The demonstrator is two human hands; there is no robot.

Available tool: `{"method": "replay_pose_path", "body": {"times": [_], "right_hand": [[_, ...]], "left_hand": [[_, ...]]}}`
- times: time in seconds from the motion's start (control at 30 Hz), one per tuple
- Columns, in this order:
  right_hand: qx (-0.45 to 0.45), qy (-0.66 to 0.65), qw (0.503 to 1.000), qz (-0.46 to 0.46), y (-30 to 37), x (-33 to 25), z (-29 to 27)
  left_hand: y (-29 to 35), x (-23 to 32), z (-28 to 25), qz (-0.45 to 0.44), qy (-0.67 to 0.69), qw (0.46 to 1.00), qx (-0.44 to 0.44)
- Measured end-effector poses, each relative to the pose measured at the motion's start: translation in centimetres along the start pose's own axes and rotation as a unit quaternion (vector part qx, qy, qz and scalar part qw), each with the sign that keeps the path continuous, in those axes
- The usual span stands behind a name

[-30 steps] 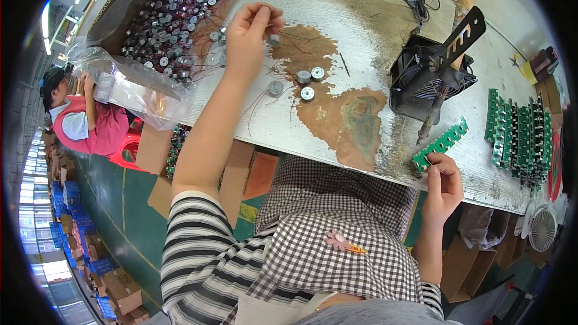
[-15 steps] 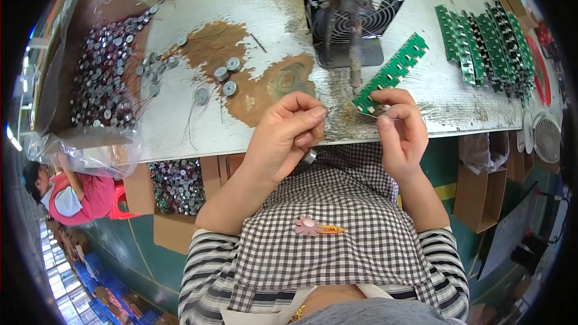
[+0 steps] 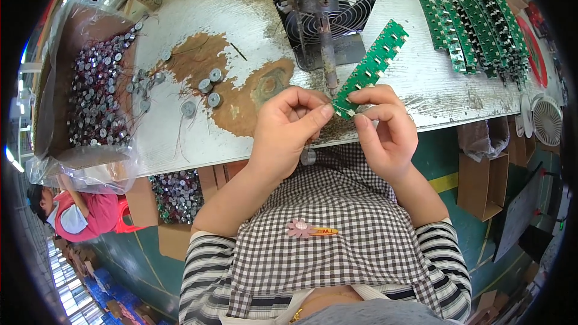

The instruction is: The person takes small round electronic components with wires from a box and attaches them to green circuit boards by hand.

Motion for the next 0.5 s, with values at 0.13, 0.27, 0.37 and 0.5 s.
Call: {"method": "replay_pose_path", "body": {"times": [0.13,0.27,0.37,0.5], "right_hand": [[-0.007,0.02,1.0,-0.019,-0.2,-0.18,0.14],[0.002,0.044,0.999,-0.021,-0.55,-0.25,0.31],[0.003,0.056,0.998,-0.025,-0.89,-0.44,0.26],[0.009,0.038,0.999,-0.014,-0.11,-0.1,-0.02]], "left_hand": [[-0.23,0.04,-0.27,0.005,0.008,1.0,0.026],[-0.57,-0.11,-0.47,0.007,0.016,0.999,0.034],[-0.55,0.62,-0.34,0.027,0.013,0.999,0.042],[-0.17,0.1,0.02,0.016,0.024,0.999,0.039]]}}
Point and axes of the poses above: each hand's wrist, its own y-axis away from the middle knuckle, its own z-axis out of the palm, x = y × z, the point moved 9 cm from there along -y, towards the middle knuckle, and after that the axes turned 6 degrees about -y, right-handed, at the moved point
